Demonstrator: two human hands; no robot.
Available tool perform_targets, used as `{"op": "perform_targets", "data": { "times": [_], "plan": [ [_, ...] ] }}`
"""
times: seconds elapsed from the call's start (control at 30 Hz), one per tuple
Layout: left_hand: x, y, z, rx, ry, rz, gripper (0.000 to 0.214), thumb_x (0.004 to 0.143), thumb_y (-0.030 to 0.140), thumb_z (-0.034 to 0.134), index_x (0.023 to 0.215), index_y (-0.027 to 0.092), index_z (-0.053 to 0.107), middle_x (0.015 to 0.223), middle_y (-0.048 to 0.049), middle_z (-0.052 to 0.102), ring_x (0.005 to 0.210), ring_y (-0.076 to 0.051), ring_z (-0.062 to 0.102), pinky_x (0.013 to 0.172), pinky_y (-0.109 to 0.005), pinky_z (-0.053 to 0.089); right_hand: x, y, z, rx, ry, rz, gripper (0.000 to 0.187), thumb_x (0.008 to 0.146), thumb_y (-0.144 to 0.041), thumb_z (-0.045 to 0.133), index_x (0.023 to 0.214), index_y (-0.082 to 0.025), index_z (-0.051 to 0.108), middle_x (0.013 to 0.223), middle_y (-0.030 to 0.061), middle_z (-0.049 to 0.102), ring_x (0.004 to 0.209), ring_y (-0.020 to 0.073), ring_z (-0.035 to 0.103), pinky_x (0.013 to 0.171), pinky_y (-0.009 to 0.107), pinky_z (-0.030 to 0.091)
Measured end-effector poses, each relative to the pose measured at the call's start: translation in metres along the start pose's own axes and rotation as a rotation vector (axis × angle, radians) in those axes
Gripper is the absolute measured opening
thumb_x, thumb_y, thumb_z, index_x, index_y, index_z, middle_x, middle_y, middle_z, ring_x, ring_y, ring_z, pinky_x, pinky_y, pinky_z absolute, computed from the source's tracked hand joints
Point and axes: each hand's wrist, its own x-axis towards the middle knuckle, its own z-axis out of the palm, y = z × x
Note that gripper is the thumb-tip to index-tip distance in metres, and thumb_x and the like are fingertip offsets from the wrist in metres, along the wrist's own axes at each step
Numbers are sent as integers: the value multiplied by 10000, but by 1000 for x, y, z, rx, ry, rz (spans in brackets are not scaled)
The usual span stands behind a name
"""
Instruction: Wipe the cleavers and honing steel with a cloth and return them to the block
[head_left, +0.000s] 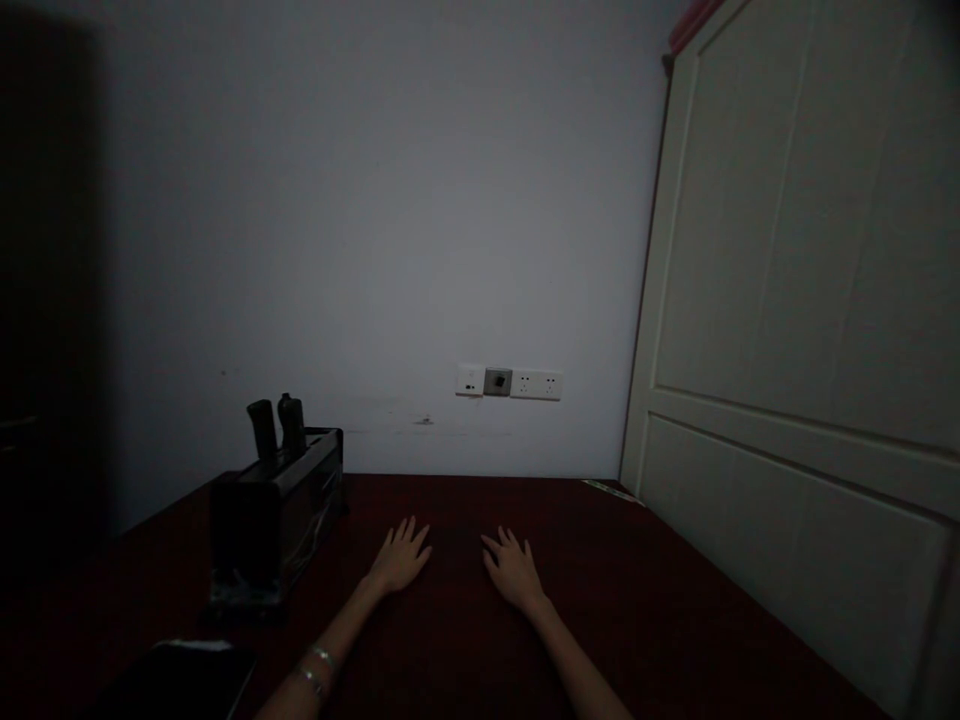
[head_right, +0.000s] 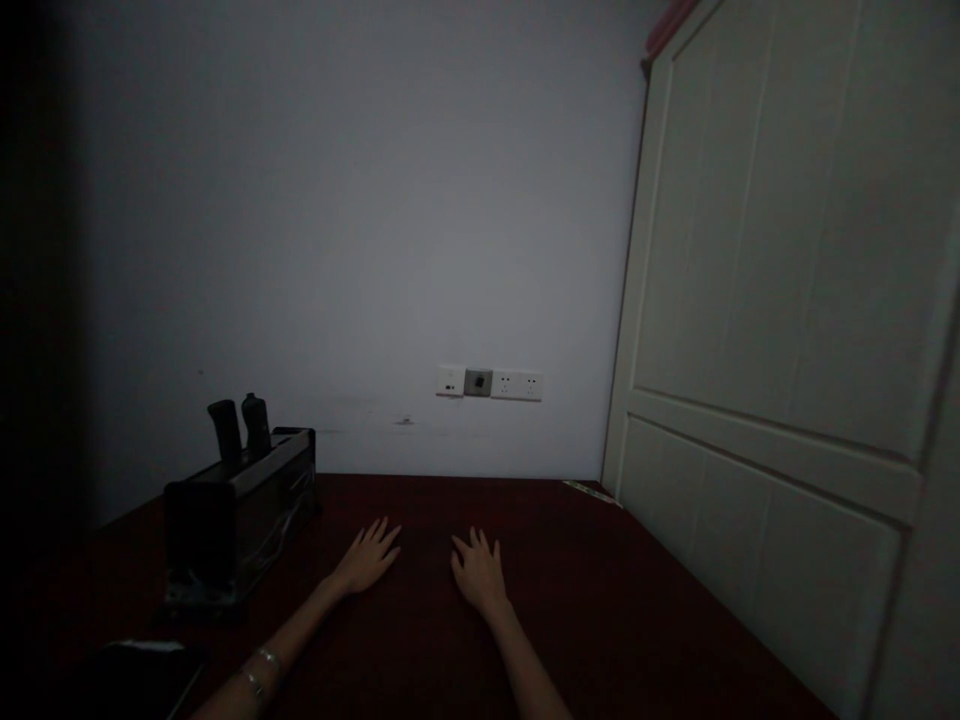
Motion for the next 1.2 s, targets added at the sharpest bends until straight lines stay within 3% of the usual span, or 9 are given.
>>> {"op": "perform_targets", "data": {
  "times": [0.5,0.6,0.7,0.77,0.83,0.93,1.0,1.1,1.2],
  "plan": [
    [10,-2,6,-38,66,-13,563,866,453,281,1355,187,360,1430,-147,263,1328,-277,196,1045,-470,177,7,5,2,-36,8,-9,447,879,-375,287,1281,-288,461,1397,106,369,1298,273,286,1023,508,174],
    [7,-4,6,-97,131,-10,472,857,358,348,1266,170,487,1381,-132,372,1311,-272,251,1050,-466,186,7,5,1,-48,-11,-1,447,881,-372,283,1286,-290,454,1408,93,353,1305,271,272,1027,505,164],
    [1,3,-9,-193,257,53,345,818,219,410,1095,167,609,1252,-87,535,1249,-238,374,1052,-433,228,8,5,3,-70,-22,3,451,882,-375,282,1290,-286,451,1410,102,346,1310,271,259,1026,509,164],
    [-6,15,-33,-315,296,137,331,798,163,425,1067,156,617,1133,-83,614,1090,-193,530,976,-354,365,9,5,5,-85,-24,0,455,880,-380,282,1292,-282,449,1407,108,351,1310,271,260,1025,510,170],
    [-16,31,-71,-419,370,223,328,795,134,426,1057,156,621,1104,-78,627,1035,-172,564,929,-313,415,9,6,8,-100,-17,-10,459,878,-385,282,1295,-282,446,1404,109,356,1308,270,265,1024,510,176],
    [-45,50,-141,-483,549,401,330,805,90,412,1045,182,619,1167,-68,592,1072,-157,542,941,-310,415,10,7,12,-119,-6,-24,462,874,-390,286,1291,-284,452,1398,109,365,1304,270,277,1018,515,194],
    [-70,51,-190,-413,679,510,335,817,76,411,1078,187,591,1186,-72,572,1082,-160,528,936,-334,422,11,8,14,-130,-2,-28,462,870,-390,289,1288,-286,455,1394,107,371,1300,269,286,1016,517,202],
    [-108,25,-253,-210,901,574,361,803,29,411,1090,177,571,1158,-85,561,1073,-167,518,900,-343,442,11,10,18,-142,9,-37,470,868,-399,281,1291,-285,452,1392,104,375,1296,266,294,1014,517,215],
    [-131,-27,-299,-135,1138,397,308,798,32,425,999,184,602,1049,-59,580,965,-146,556,820,-301,481,13,12,23,-163,21,-51,477,866,-404,273,1293,-283,450,1384,105,387,1292,267,303,1008,517,231]
  ]
}}
